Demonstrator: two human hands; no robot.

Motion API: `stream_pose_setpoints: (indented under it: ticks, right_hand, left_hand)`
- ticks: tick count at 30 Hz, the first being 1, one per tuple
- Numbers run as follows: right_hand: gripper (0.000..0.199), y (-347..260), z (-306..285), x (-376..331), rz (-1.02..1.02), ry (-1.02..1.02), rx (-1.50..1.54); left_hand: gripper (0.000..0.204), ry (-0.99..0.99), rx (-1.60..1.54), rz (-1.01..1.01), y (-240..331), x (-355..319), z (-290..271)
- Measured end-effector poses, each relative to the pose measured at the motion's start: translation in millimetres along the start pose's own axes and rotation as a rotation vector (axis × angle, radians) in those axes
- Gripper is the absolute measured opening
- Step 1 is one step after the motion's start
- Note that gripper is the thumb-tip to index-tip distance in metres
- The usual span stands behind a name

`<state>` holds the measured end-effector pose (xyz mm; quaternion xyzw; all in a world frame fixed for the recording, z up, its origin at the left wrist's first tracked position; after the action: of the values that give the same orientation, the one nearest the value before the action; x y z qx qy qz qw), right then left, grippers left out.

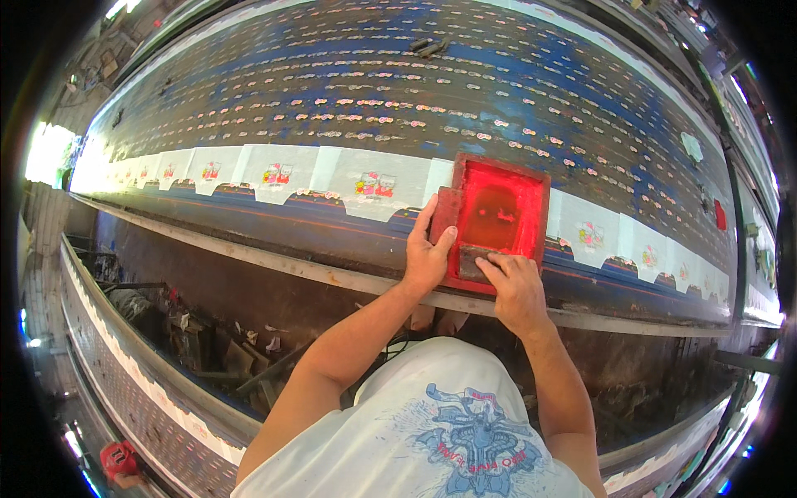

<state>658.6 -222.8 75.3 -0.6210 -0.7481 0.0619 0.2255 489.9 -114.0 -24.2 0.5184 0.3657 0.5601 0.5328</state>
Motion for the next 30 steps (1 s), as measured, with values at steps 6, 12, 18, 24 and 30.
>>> stream_pose_setpoints:
  ticks: [6, 12, 18, 24, 30]
  right_hand:
    - [0.049, -9, 0, -17, 0.039, -0.107, 0.044]
    - [0.050, -9, -9, -36, 0.068, -0.018, 0.158]
    - [0.045, 23, -20, -72, 0.319, 0.315, 0.262]
    - [0.047, 58, -11, -101, 0.530, 0.278, 0.654]
    - [0.046, 84, -17, -123, 0.548, 0.274, 0.772]
  left_hand:
    - [0.072, 0.004, 0.008, 0.036, 5, 1, -1]
    - [0.078, -0.020, 0.111, 0.056, 4, 6, 4]
    - [0.103, -0.020, 0.485, 0.116, 18, 6, 2]
    - [0.099, 0.001, 0.528, 0.139, 19, 9, 7]
    - [0.098, -0.022, 0.507, 0.201, 50, -10, 50]
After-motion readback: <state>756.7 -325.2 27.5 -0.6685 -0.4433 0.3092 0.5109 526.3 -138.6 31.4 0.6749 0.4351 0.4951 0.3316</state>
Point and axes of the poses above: each hand's wrist, its own x-axis towards the middle knuckle, its own z-axis out of the palm, y = z × x, the point moved 7 cm from there along x, towards the middle knuckle, and after that the axes turned 8 degrees about z, right-handed, at the moved point
